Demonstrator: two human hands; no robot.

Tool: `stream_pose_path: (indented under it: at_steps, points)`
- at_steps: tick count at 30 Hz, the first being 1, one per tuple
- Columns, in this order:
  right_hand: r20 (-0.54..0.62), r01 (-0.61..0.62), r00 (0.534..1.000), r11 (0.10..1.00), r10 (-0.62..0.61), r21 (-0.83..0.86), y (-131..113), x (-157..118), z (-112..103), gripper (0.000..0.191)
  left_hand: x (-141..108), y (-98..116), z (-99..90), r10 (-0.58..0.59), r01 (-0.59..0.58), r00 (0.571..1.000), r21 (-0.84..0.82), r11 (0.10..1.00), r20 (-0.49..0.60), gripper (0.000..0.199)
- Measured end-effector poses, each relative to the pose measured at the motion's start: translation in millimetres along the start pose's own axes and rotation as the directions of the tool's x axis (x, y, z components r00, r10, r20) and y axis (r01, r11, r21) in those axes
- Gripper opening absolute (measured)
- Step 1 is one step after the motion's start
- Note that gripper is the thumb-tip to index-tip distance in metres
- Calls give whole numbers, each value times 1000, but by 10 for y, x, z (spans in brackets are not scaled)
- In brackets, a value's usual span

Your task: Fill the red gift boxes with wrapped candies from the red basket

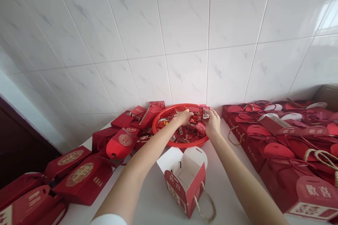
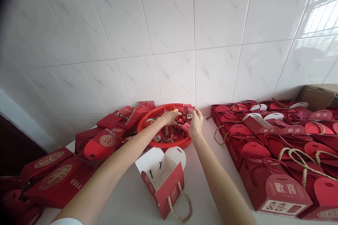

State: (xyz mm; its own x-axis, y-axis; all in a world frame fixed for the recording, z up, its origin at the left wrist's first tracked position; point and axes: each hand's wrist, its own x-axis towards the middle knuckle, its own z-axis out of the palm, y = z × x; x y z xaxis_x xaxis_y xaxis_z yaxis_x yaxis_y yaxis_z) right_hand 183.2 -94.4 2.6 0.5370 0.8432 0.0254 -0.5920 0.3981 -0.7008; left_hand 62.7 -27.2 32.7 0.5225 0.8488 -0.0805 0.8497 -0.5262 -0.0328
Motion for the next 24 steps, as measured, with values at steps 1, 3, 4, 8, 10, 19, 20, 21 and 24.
stream_pose_path:
  at_steps: [1,3,4,8,10,19,20,21,24]
  points:
    - [-5,-2,1000,1000,2,5,-4,-6,7,18,28,14,27,27,-27,1000,-2,1000,2,54]
    - [-16,-2,1000,1000,3,14,-14,-18,22,17,76,36,89,76,-76,997,-9,997,1,50]
    - [-19,-3,1000,1000,3,17,-18,-23,29,16,93,39,119,99,-99,995,-16,995,-6,47]
    - [-12,10,1000,1000,-10,21,-32,-38,41,11,117,-7,185,166,-170,985,-71,983,-55,31]
    - [-3,22,1000,1000,-22,16,-37,-43,39,10,116,-61,186,178,-187,980,-107,976,-86,28]
    - [-34,26,999,999,-25,32,-54,-66,52,14,141,-156,160,199,-236,953,-146,961,-228,32]
    - [-41,26,999,999,-24,33,-56,-67,54,14,162,-127,171,214,-250,950,-140,958,-227,31]
    - [-43,26,999,999,-24,36,-58,-67,56,13,189,-95,185,232,-264,948,-133,955,-218,28]
    - [-39,35,999,998,-34,42,-56,-58,55,14,304,-13,244,265,-286,951,-120,951,-161,24]
